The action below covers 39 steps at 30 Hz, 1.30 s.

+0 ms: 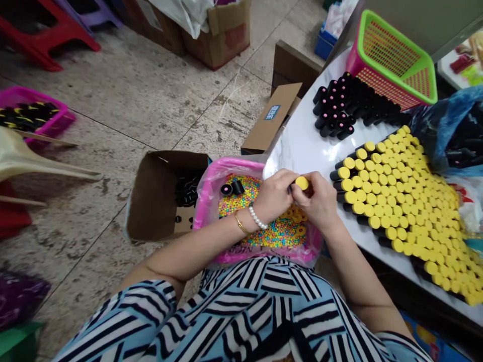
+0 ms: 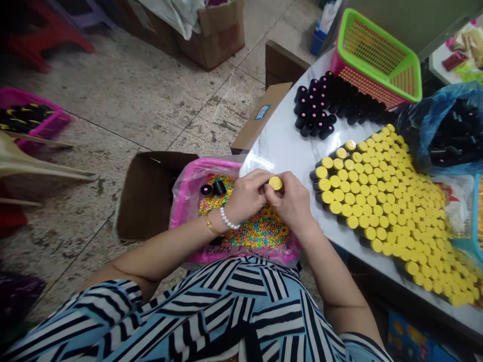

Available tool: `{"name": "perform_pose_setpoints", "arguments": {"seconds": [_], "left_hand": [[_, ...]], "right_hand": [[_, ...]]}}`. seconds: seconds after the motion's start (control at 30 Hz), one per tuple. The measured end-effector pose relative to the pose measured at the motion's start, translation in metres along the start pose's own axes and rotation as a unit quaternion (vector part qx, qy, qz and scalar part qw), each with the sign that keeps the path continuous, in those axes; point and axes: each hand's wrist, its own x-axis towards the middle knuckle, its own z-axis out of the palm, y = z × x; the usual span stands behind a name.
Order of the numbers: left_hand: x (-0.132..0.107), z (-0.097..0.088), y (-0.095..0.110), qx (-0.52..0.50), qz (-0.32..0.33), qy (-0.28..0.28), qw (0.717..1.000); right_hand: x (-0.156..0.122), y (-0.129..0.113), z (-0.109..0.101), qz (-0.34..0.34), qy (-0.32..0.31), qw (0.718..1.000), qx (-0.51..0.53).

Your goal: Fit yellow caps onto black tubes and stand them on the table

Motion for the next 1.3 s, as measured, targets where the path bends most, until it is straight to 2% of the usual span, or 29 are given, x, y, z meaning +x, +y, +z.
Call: {"name": "perform_pose_setpoints", "arguments": {"seconds": [0.17, 0.27, 0.37, 0.5, 0.67, 0.77, 0.83, 0.93, 1.1, 1.2, 1.3], "left_hand": [[0.004, -0.009, 0.006, 0.041, 0.005, -0.056, 0.998], [0.020, -0.016, 0.007, 0.095, 0.004, -0.101, 0.990], [0.046, -0.015, 0.006, 0.145, -0.003, -0.116, 0.983], [0.089, 0.011, 0.004, 0.160, -0.006, -0.138, 0.977], [0.133, 0.062, 0.006, 0.075, -0.052, -0.167, 0.982], [0.149, 0.083, 0.008, 0.061, -0.071, -0.169, 0.981], [0.154, 0.088, 0.010, 0.057, -0.071, -0.169, 0.981], [0.150, 0.084, 0.011, 0.063, -0.054, -0.159, 0.984], [0.130, 0.079, 0.012, -0.005, 0.006, -0.083, 0.996], [0.133, 0.091, 0.016, -0.061, 0.003, -0.127, 0.990], [0.148, 0.108, 0.024, -0.108, -0.020, -0.185, 0.976]], "right_hand": [[-0.011, 0.005, 0.016, 0.020, 0.003, 0.999, -0.032], [-0.013, 0.008, 0.019, 0.013, 0.026, 0.999, 0.016], [-0.021, 0.011, 0.013, 0.015, 0.071, 0.992, 0.106], [-0.046, 0.010, -0.001, 0.025, 0.071, 0.981, 0.181], [-0.075, 0.011, -0.010, 0.014, 0.053, 0.984, 0.171], [-0.085, 0.015, -0.012, 0.020, 0.059, 0.983, 0.172], [-0.090, 0.017, -0.013, 0.020, 0.057, 0.983, 0.171], [-0.095, 0.019, -0.017, 0.015, 0.058, 0.985, 0.163], [-0.108, 0.023, -0.027, 0.003, 0.108, 0.982, 0.156], [-0.113, 0.025, -0.034, -0.029, 0.156, 0.978, 0.132], [-0.109, 0.031, -0.047, -0.081, 0.212, 0.973, 0.029]]}}
